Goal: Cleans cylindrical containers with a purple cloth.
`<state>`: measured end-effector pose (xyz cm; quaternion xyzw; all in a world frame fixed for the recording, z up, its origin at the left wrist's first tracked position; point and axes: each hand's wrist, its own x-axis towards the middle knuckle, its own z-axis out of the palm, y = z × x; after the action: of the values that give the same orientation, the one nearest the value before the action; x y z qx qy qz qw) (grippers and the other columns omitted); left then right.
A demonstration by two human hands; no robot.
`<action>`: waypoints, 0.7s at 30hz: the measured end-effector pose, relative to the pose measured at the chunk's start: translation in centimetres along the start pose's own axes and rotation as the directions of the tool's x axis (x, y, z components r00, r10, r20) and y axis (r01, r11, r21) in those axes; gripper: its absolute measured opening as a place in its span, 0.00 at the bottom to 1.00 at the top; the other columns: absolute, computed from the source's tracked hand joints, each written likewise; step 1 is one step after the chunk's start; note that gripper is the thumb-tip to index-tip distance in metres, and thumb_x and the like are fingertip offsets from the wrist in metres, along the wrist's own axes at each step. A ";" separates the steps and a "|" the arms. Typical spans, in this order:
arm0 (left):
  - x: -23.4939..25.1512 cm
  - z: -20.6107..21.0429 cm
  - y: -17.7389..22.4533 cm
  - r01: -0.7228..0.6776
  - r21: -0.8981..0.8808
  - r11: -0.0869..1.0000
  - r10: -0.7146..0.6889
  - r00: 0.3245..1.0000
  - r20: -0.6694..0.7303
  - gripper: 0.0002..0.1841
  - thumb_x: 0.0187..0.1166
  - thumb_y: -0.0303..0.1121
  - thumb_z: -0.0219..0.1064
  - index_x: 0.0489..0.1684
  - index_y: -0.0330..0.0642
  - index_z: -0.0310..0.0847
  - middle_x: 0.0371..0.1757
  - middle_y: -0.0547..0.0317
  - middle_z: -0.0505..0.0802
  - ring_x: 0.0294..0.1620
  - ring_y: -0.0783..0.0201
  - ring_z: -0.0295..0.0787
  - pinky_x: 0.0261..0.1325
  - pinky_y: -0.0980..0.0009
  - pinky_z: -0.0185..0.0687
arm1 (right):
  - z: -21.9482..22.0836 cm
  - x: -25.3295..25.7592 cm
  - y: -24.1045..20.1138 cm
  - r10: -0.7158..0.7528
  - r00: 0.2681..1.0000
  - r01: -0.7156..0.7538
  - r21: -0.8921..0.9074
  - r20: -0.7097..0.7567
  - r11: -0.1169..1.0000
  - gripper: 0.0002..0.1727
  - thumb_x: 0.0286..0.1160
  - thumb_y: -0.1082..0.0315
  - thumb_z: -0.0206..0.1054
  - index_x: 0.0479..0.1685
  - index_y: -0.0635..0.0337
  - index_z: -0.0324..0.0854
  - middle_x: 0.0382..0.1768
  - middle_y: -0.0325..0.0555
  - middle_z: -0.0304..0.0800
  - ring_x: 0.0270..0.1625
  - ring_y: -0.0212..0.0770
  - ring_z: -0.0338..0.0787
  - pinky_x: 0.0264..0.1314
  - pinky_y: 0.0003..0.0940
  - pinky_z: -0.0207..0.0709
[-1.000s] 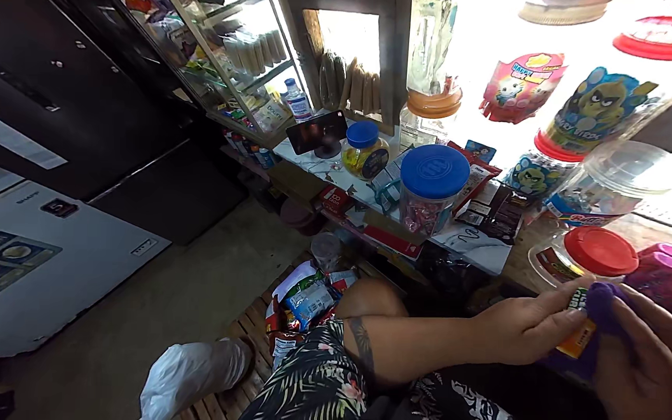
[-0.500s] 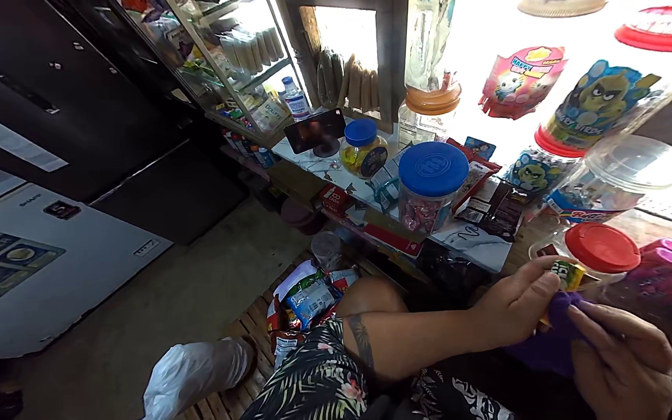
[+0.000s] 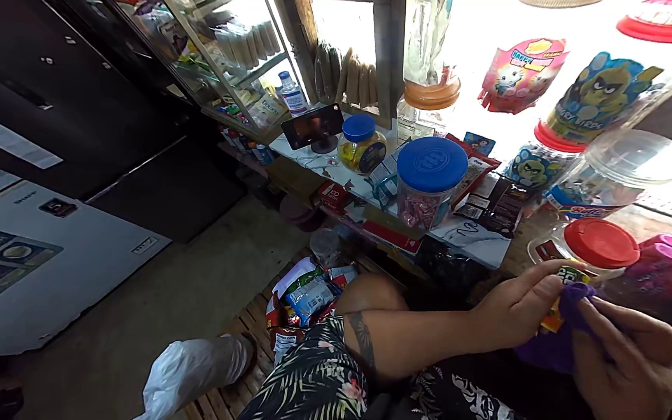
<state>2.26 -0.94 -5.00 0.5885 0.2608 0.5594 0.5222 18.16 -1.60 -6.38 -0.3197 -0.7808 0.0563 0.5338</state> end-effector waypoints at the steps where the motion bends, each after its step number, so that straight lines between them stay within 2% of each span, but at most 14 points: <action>1: 0.0 0.0 0.0 -0.001 0.000 1.000 0.001 1.000 -0.004 0.27 0.93 0.34 0.34 0.79 0.22 0.65 0.69 0.33 0.82 0.64 0.61 0.84 0.67 0.66 0.78 | 0.0 0.0 0.0 0.001 1.000 -0.001 0.003 0.008 1.000 0.19 0.83 0.73 0.58 0.66 0.50 0.86 0.65 0.36 0.78 0.73 0.22 0.74 0.79 0.17 0.64; 3: 0.0 -0.1 0.0 0.004 -0.005 1.000 -0.004 1.000 -0.005 0.27 0.93 0.33 0.35 0.79 0.22 0.64 0.69 0.33 0.82 0.64 0.61 0.84 0.68 0.65 0.78 | 0.0 0.0 0.1 0.002 1.000 -0.003 0.012 0.016 1.000 0.19 0.82 0.74 0.58 0.66 0.50 0.86 0.65 0.36 0.78 0.74 0.22 0.74 0.80 0.17 0.64; 5: 0.0 -0.1 0.0 0.010 0.000 1.000 -0.010 1.000 -0.013 0.26 0.93 0.33 0.35 0.79 0.23 0.65 0.68 0.34 0.82 0.61 0.62 0.84 0.64 0.67 0.80 | 0.0 -0.1 0.0 0.009 1.000 -0.009 0.016 0.020 1.000 0.19 0.82 0.74 0.58 0.66 0.50 0.86 0.65 0.35 0.79 0.74 0.21 0.74 0.80 0.17 0.65; 10: 0.0 -0.3 0.0 0.010 0.012 1.000 -0.010 1.000 -0.010 0.26 0.93 0.32 0.35 0.80 0.23 0.65 0.71 0.32 0.81 0.68 0.59 0.82 0.72 0.64 0.75 | 0.1 -0.1 0.1 0.010 1.000 -0.011 0.033 0.025 0.999 0.19 0.83 0.74 0.58 0.65 0.48 0.86 0.65 0.35 0.79 0.73 0.21 0.75 0.79 0.17 0.65; 15: 0.1 -0.4 0.3 0.019 0.028 0.999 -0.019 1.000 -0.018 0.26 0.93 0.32 0.36 0.79 0.23 0.66 0.71 0.32 0.81 0.67 0.58 0.83 0.71 0.63 0.76 | 0.0 -0.1 0.2 0.004 0.998 -0.006 0.025 0.061 1.000 0.19 0.83 0.72 0.57 0.66 0.49 0.85 0.65 0.37 0.77 0.74 0.21 0.73 0.80 0.16 0.62; 18: 0.2 -0.4 0.4 0.028 0.045 0.999 -0.027 0.999 -0.026 0.26 0.92 0.32 0.36 0.79 0.23 0.66 0.70 0.33 0.82 0.64 0.59 0.84 0.67 0.64 0.79 | -0.1 -0.1 0.1 0.005 0.998 -0.007 0.030 0.070 1.000 0.18 0.84 0.72 0.57 0.66 0.50 0.85 0.65 0.38 0.77 0.74 0.22 0.72 0.80 0.16 0.62; 21: 0.2 -0.5 0.3 0.034 0.043 0.998 -0.033 0.999 -0.024 0.26 0.92 0.32 0.35 0.79 0.23 0.66 0.71 0.32 0.81 0.67 0.57 0.83 0.70 0.62 0.78 | 0.0 -0.1 0.2 0.006 0.998 -0.009 0.035 0.069 0.999 0.18 0.83 0.72 0.57 0.66 0.50 0.85 0.65 0.39 0.77 0.74 0.22 0.73 0.80 0.16 0.62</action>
<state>1.81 -0.67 -4.71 0.5888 0.2888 0.5517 0.5152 18.26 -1.50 -6.52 -0.3111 -0.7964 0.0829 0.5119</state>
